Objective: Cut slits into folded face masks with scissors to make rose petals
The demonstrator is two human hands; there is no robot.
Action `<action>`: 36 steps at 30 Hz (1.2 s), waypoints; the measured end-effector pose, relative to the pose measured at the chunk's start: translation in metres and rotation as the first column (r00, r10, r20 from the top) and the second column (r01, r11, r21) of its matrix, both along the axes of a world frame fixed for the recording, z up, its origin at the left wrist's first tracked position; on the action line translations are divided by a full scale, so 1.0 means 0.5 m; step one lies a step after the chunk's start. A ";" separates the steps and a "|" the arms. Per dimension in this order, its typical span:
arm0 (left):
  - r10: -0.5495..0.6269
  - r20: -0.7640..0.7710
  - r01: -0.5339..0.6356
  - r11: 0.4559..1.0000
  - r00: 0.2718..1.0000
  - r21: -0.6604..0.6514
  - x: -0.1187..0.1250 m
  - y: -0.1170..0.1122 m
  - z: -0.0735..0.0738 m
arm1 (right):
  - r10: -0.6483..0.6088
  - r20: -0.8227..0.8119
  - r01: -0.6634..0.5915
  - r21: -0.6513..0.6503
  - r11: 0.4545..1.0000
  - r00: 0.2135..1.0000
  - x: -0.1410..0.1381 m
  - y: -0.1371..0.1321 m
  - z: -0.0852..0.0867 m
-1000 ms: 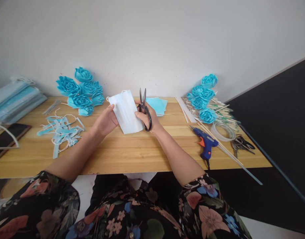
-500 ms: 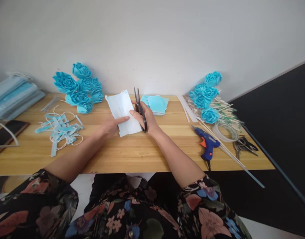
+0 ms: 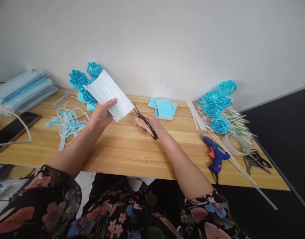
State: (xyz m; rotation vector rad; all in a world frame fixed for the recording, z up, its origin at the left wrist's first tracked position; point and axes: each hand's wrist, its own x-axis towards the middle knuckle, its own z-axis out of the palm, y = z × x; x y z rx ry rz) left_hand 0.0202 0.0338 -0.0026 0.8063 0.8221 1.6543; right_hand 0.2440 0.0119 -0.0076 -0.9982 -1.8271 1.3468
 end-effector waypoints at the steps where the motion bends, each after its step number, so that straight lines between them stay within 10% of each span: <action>1: 0.000 -0.003 0.000 1.000 1.000 -0.001 0.000 0.000 0.000 | 0.006 0.005 -0.006 0.002 1.000 1.000 0.001 0.000 0.000; 36: -0.034 -0.070 0.036 0.999 0.997 0.019 0.009 -0.008 -0.002 | -0.029 0.043 0.030 -0.026 0.999 0.999 -0.005 -0.003 0.009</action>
